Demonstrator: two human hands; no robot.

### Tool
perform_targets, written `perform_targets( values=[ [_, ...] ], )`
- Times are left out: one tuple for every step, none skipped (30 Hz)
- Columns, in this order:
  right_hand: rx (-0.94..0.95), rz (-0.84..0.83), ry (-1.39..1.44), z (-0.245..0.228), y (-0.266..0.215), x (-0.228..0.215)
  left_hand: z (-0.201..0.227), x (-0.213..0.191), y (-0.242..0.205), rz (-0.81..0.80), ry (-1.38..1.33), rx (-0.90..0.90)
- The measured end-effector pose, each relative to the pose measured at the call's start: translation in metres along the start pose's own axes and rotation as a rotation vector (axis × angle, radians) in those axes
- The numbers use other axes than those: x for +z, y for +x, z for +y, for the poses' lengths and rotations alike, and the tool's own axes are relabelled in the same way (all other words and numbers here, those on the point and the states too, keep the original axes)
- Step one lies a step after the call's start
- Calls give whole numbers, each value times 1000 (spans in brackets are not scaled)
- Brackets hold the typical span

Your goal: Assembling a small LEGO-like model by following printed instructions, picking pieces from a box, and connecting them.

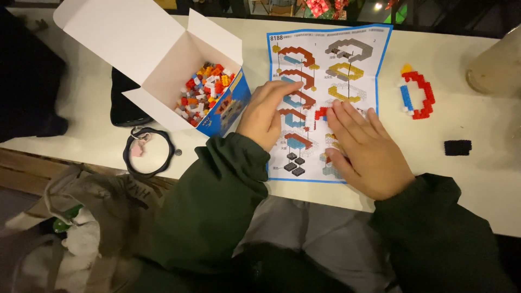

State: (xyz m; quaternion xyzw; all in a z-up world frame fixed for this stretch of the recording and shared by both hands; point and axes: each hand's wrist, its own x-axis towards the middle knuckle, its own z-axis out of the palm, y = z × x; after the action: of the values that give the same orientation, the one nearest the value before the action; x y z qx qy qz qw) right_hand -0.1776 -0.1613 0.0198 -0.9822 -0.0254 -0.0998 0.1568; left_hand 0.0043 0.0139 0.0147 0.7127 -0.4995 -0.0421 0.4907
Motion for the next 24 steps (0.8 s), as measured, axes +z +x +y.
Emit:
perform_targets(
  values=[
    [25, -54, 7, 0, 0, 0, 0, 0, 0, -24, 5, -16],
    [49, -109, 13, 0, 0, -1, 0, 0, 0, -49, 10, -33],
    [49, -108, 14, 2, -1, 1, 0, 1, 0, -49, 11, -33],
    [24, -89, 7, 3, -1, 3, 0, 1, -1, -82, 38, -61],
    [1, -71, -2, 6, -2, 5, 0, 2, -1, -116, 64, -89],
    [2, -71, -2, 6, -2, 5, -2, 2, -1, -116, 63, -89],
    [0, -73, 1, 6, -2, 5, -5, 3, -1, -129, 80, -102],
    [-1, -76, 4, 7, -3, 5, -7, 3, -2, -141, 96, -116],
    [0, -76, 3, 7, -3, 5, -7, 3, -2, -142, 95, -115],
    [6, -80, 15, 7, -3, 5, -6, 3, -3, -145, 99, -118],
    [11, -84, 27, 7, -3, 5, -6, 3, -3, -148, 105, -121],
    [12, -84, 27, 6, -3, 5, -10, 4, -5, -149, 104, -121],
    [4, -67, 20, 6, -3, 5, -14, 5, -7, -141, 94, -99],
    [-4, -50, 14, 5, -3, 5, -17, 7, -9, -133, 85, -78],
    [-4, -50, 13, 5, -3, 5, -18, 7, -10, -133, 85, -77],
    [4, -64, 17, 6, -3, 5, -18, 7, -10, -134, 74, -70],
    [13, -79, 22, 6, -4, 5, -18, 6, -11, -136, 64, -63],
    [14, -78, 22, 5, -3, 4, -19, 5, -11, -137, 64, -63],
    [19, -76, 31, 5, -2, 3, -19, 4, -13, -159, 71, -46],
    [25, -73, 41, 4, -2, 2, -20, 3, -13, -180, 78, -29],
    [28, -75, 44, 4, -2, 2, -15, 0, -15, -184, 76, -32],
    [29, -75, 50, 4, -2, 1, -10, -2, -16, -222, 92, -54],
    [28, -73, 55, 5, -1, 1, -6, -5, -16, -258, 109, -74],
    [29, -74, 58, 0, 0, -3, 1, -8, -15, -259, 109, -76]
  ],
)
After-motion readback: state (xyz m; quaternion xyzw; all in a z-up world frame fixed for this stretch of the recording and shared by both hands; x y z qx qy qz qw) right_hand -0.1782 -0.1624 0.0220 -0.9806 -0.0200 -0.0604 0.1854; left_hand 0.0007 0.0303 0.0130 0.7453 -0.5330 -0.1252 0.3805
